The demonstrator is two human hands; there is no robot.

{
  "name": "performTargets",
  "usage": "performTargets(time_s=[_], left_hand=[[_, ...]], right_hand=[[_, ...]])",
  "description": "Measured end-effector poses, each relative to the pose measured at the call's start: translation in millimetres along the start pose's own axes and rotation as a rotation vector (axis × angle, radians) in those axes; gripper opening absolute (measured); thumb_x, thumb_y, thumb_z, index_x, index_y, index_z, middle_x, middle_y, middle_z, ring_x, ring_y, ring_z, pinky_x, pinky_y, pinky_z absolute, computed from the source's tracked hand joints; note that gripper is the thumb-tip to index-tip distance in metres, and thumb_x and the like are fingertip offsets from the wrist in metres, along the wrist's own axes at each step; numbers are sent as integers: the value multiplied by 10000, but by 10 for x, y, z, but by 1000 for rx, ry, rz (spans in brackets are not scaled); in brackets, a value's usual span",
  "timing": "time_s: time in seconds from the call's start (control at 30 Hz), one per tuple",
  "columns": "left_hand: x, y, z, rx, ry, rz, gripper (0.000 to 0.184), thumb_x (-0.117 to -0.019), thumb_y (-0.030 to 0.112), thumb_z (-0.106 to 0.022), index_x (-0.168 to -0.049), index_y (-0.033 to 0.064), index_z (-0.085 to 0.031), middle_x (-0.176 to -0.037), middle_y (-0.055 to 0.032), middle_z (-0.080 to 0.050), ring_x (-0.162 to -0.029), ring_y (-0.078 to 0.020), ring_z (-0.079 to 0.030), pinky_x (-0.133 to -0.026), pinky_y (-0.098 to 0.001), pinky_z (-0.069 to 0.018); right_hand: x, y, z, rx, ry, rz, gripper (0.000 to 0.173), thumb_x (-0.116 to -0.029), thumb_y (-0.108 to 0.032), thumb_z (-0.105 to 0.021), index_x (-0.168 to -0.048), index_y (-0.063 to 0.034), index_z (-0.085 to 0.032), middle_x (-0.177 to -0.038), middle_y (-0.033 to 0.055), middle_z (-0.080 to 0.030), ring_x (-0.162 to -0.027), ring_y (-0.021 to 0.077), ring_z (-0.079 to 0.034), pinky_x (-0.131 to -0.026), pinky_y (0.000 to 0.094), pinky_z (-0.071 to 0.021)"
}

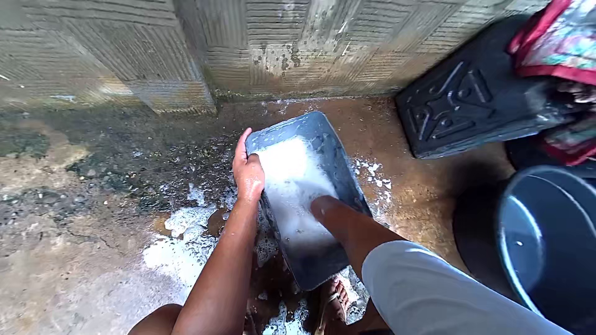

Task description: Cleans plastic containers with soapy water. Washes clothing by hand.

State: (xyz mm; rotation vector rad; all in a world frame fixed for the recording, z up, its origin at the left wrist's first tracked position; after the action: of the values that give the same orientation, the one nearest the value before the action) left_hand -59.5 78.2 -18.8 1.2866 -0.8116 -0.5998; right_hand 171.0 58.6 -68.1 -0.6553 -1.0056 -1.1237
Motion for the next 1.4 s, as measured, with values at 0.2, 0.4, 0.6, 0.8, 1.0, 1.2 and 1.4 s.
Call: performTargets(time_s=[0.2,0.4,0.6,0.8,1.0,1.2,1.4], left_hand=[[-62,22,41,-126,2,-27,550,-1007,6,-443,-1522,192,-498,-1457,-110,-591,-1318,-253,-582,-1078,-520,-475],[-66,119,-33,-131,-7,-105,534,-967,-47,-482,-1495,31,-480,-1442,-172,-578,-1316,-193,-577,-1106,-372,-473],[-190,83,83,-515,-143,-101,563,-967,41,-551,-1518,50,-441,-1456,-219,-556,-1340,-309,-561,-1125,-515,-452],[416,609,-385,-1018,-249,-465,747,-945,158,-553,-1605,-23,-252,-1664,-305,-197,-1538,-531,-150,-1194,-745,-127],[2192,293,-1372,-1120,-1185,-132,716,-1044,592,-450,-1561,96,-452,-1443,-231,-589,-1296,-459,-589,-1061,-701,-436],[2591,-158,-1544,-1338,-1136,-82,480,-1068,320,-523,-1387,-34,-577,-1149,-304,-699,-987,-502,-707,-827,-671,-548],[2532,-103,-1555,-1330,-920,-252,319,-1043,241,-576,-1155,-18,-723,-968,-272,-734,-831,-471,-734,-682,-634,-576]], right_hand=[[368,-278,-10,41,16,207,367,-1091,-149,-458,-1392,37,-554,-1385,279,-581,-1315,435,-544,-1102,594,-406],[244,-452,193,187,185,645,354,-1013,-242,-631,-1296,-31,-656,-1257,233,-658,-1194,427,-613,-985,662,-459],[1636,401,1134,-613,578,880,281,-991,-101,-664,-1240,19,-615,-1057,182,-692,-969,244,-674,-873,434,-552],[1852,2371,926,-1050,924,566,344,-989,-212,-629,-1281,-32,-591,-1076,121,-678,-893,180,-677,-790,409,-599],[1326,4794,-281,-1124,1045,-335,440,-972,-290,-666,-1306,-13,-598,-1154,251,-673,-1046,401,-670,-919,637,-530],[1238,5856,-530,-746,919,-769,583,-925,-268,-703,-1387,56,-556,-1426,359,-492,-1339,521,-481,-1058,682,-416],[652,3677,181,-594,690,-43,458,-909,-232,-759,-1318,-50,-662,-1364,212,-613,-1303,381,-562,-1104,569,-450]])
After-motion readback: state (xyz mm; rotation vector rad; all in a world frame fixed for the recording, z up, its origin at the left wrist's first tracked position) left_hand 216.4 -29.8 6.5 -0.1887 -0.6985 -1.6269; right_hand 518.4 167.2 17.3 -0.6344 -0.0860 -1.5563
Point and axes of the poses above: each hand's wrist, its own x-axis away from the middle knuckle, its own z-axis out of the back of the hand, y = z × x, the point moved 10 cm from there along -x, towards the middle knuckle
